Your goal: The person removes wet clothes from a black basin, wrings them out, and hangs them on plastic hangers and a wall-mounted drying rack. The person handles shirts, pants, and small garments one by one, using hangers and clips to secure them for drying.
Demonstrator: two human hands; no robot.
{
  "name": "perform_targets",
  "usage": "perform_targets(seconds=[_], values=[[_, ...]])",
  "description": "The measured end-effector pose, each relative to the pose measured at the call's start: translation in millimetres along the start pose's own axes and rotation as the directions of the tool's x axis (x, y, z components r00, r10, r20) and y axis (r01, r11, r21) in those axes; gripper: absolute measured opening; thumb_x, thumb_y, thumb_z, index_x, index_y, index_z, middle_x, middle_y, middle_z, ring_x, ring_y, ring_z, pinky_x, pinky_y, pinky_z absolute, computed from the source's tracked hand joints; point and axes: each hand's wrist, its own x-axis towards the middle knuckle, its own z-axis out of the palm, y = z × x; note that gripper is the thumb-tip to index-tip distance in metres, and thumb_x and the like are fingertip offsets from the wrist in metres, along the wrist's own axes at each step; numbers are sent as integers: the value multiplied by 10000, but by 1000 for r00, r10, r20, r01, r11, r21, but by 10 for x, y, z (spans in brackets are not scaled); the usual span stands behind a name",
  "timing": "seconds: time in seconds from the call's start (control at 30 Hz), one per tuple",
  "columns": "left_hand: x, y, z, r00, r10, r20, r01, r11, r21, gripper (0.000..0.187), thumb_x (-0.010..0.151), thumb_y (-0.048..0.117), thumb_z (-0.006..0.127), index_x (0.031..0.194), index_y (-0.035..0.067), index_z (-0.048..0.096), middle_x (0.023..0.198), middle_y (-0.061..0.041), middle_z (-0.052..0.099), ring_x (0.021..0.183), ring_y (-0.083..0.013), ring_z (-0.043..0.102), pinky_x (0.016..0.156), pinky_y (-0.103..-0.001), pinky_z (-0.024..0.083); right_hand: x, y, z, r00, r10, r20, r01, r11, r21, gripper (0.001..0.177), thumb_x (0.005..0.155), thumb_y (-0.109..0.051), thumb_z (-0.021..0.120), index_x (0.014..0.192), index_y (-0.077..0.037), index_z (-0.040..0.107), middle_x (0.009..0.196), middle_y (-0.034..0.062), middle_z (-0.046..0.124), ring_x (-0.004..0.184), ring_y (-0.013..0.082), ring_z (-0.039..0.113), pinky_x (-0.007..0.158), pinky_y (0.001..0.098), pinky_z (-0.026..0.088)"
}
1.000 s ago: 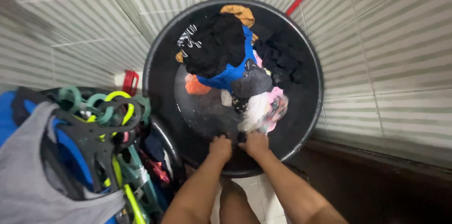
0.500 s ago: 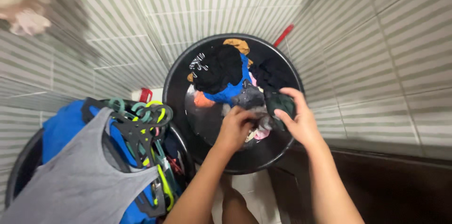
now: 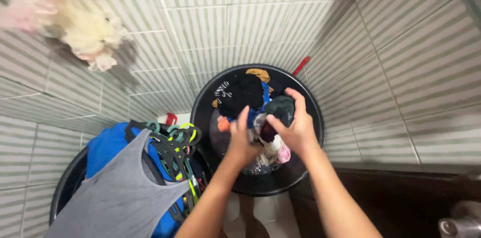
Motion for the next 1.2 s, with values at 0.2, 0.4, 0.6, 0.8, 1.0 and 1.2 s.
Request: perform_targets(seconds=[0.2,0.4,0.6,0.8,1.0,1.2], values=[[74,226,45,950,-268,159,303,915,-266,707,574,60,904,1216,89,610,1050,-106,692,965,-226,666,834,-363,539,4,291,-52,868,390,308,-485,533,693,367,939,-302,737,1124,13,698,1040,110,743,925,219,702,852,360,567],[238,735,3,987,-92,134,147,854,-499,370,681,37,763,1039,38,670,918,-58,714,886,-127,661,803,-270,551,36,739,158,698,404,591,-618,-77,782,521,974,-538,651,1148,-48,674,1124,117,714,1006,282,685,948,448,531],[199,772,48,986,135,-98,-161,926,-341,468,677,23,819,1124,38,682,1293,-172,605,1276,-340,567,1030,-420,489,173,258,77,837,272,474,-461,-113,880,559,933,-535,606,1235,-65,646,1181,122,717,1152,309,658,1052,502,479],[113,902,-553,770,-215,601,609,-37,-792,566,670,299,768,1182,444,575,1359,-84,507,1189,-398,633,947,-633,506,445,-534,-217,965,-129,227,15,896,445,618,745,-185,847,1317,-129,619,1131,117,704,1080,311,675,1008,507,502],[681,925,-398,843,-175,509,475,-205,-856,580,936,587,675,1039,16,663,1003,-135,687,932,-282,695,829,-405,594,20,-921,27,717,-693,75,688,721,86,374,783,-265,891,1022,-95,659,1218,146,682,1318,300,619,1197,473,423],[843,1223,-424,979,-145,-141,3,707,-707,173,877,201,819,887,78,698,833,-29,674,731,-193,622,668,-349,496,278,-321,208,986,-150,-67,145,599,787,439,919,-248,762,1132,39,507,1524,255,544,1298,335,536,1119,502,386]])
